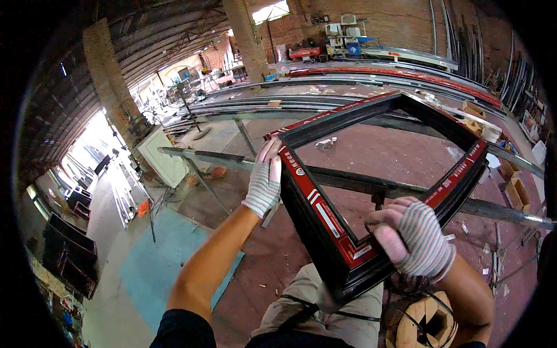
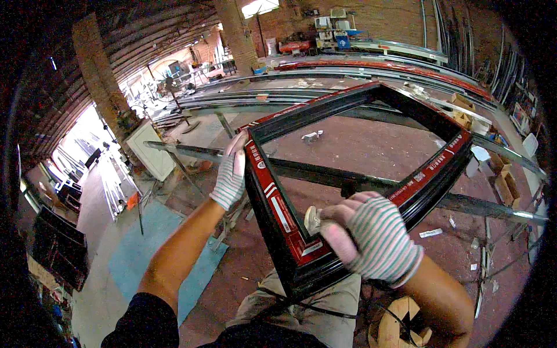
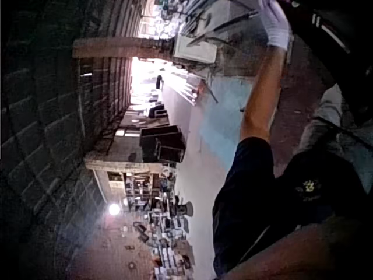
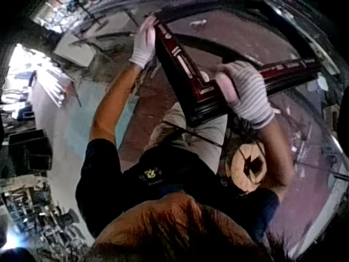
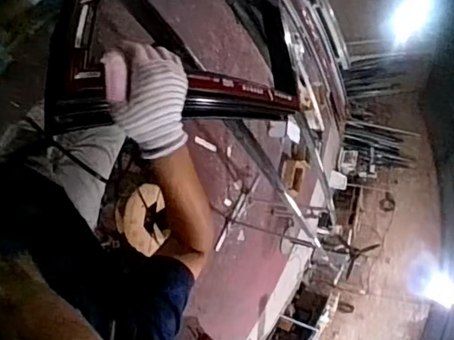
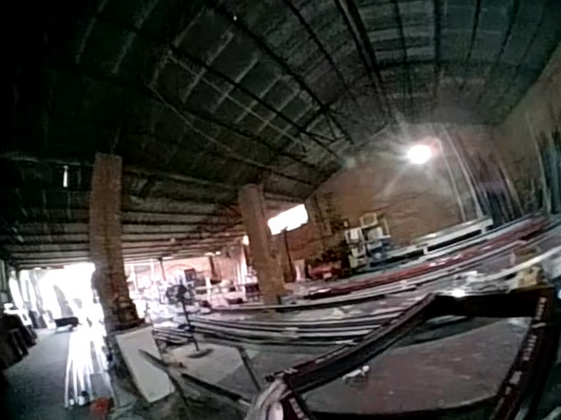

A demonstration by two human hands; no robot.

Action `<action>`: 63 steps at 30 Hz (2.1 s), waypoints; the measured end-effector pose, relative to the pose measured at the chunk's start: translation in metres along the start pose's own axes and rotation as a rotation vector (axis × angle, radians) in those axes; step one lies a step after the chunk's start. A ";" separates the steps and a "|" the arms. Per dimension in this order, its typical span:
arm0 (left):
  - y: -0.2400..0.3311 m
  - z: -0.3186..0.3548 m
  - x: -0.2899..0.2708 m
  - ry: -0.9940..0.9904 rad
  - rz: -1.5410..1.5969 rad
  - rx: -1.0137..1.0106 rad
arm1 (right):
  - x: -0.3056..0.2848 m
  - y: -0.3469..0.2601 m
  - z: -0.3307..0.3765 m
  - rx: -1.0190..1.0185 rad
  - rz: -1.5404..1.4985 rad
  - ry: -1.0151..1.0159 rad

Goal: The person trims a black rubber seal on a window frame using shears. They hold the frame with one hand and cut the seal with the other, then flip the frame to trim the opposite side.

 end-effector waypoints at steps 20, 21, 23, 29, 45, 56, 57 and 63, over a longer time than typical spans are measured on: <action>0.183 0.045 -0.036 -0.172 -0.273 0.326 | -0.023 0.054 0.004 0.096 0.211 0.145; 0.187 0.055 -0.047 -0.147 -0.203 0.157 | -0.022 0.053 0.003 0.080 0.182 0.164; 0.223 0.074 -0.063 -0.245 -0.150 0.127 | -0.020 0.051 0.002 0.074 0.161 0.159; 0.261 0.111 -0.063 -0.184 0.171 -0.010 | -0.021 0.051 0.004 0.047 0.193 0.160; 0.206 0.139 -0.096 0.117 0.310 -0.079 | 0.006 0.008 0.007 0.059 0.296 0.234; 0.154 0.111 -0.086 -0.005 0.463 0.130 | 0.018 0.005 0.001 -0.026 0.341 0.210; 0.144 0.107 -0.084 -0.040 0.493 0.135 | 0.018 0.006 0.000 -0.012 0.333 0.208; 0.110 0.095 -0.068 -0.048 0.497 0.217 | 0.020 0.009 0.005 0.073 0.349 0.195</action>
Point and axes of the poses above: each hand's wrist, its own z-axis away from the middle knuckle, its own x-axis out of the palm, y = z × x, the point moved 7 cm from there along -z, towards the middle knuckle, and after that the axes turned 14 degrees about y, right-handed, at the moved point
